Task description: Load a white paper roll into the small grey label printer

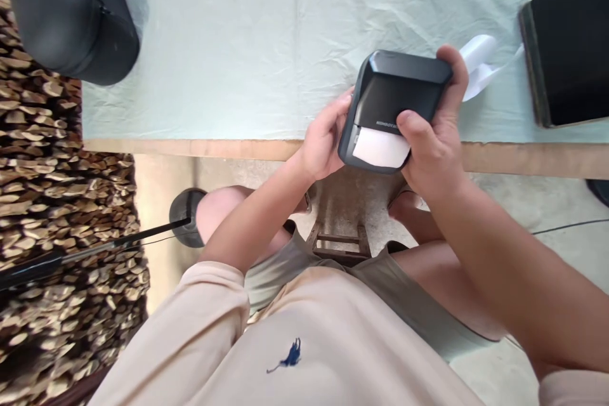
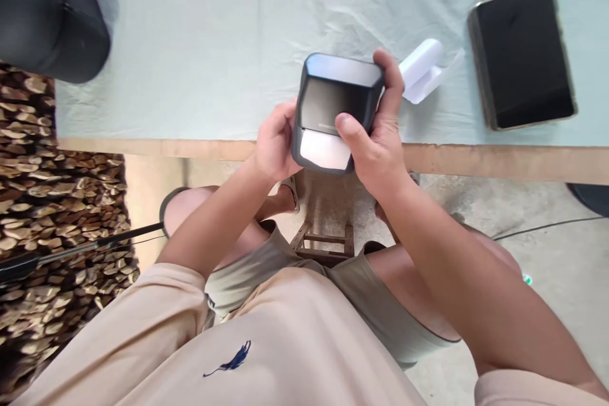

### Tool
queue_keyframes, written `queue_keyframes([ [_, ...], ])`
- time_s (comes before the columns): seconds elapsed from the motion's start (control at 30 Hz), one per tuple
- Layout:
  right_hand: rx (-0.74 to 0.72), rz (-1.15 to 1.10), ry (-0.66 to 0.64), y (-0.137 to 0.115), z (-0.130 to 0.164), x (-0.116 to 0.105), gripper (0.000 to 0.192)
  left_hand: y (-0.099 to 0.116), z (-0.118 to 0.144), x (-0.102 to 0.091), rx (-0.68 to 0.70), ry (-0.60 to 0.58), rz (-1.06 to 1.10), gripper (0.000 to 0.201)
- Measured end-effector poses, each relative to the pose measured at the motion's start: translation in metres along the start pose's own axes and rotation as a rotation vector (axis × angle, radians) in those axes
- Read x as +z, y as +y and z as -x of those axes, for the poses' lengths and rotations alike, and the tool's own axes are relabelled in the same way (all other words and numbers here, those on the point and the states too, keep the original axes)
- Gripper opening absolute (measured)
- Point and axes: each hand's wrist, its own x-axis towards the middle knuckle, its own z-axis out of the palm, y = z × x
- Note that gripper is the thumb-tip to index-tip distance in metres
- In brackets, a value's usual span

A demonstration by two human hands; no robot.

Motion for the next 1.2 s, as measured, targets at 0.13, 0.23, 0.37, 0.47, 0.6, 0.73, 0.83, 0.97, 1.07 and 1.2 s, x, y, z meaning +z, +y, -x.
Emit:
queue_keyframes([
  [0.13,0.014,-0.114,0.007,0.001,0.001,-0.002,0.06,0.0,0.001,0.0,0.033,-0.067,-0.059,0.026],
  [0.23,0.032,-0.097,0.005,0.001,0.001,-0.001,0.061,-0.001,0.002,-0.001,0.06,-0.094,-0.058,0.025],
  [0.37,0.07,-0.155,-0.02,-0.001,-0.001,-0.001,0.071,0.001,0.001,-0.002,0.014,-0.047,-0.009,0.027],
  [0.47,0.084,-0.254,-0.051,-0.004,-0.003,-0.001,0.089,0.003,-0.001,-0.002,-0.032,-0.015,0.024,0.029],
  [0.6,0.098,-0.229,-0.101,-0.007,-0.003,-0.004,0.094,0.004,-0.001,-0.004,-0.046,-0.03,0.036,0.031],
  [0.73,0.054,-0.074,-0.041,-0.01,-0.002,-0.008,0.086,0.004,-0.002,-0.006,-0.028,-0.023,-0.002,0.028],
  [0.83,-0.024,0.126,0.105,-0.018,-0.003,-0.012,0.079,0.003,-0.003,-0.009,-0.1,-0.023,0.029,0.028],
  [0.97,-0.042,0.276,0.4,-0.039,-0.013,-0.014,0.054,0.005,-0.004,-0.009,-0.145,-0.069,0.04,0.034],
  [1.07,-0.044,0.241,0.485,-0.052,-0.023,-0.016,0.036,0.007,-0.002,-0.011,-0.137,-0.088,0.04,0.035],
  [1.2,-0.144,0.559,0.345,-0.057,-0.027,-0.025,0.026,0.006,0.001,-0.015,-0.107,-0.107,0.019,0.035],
])
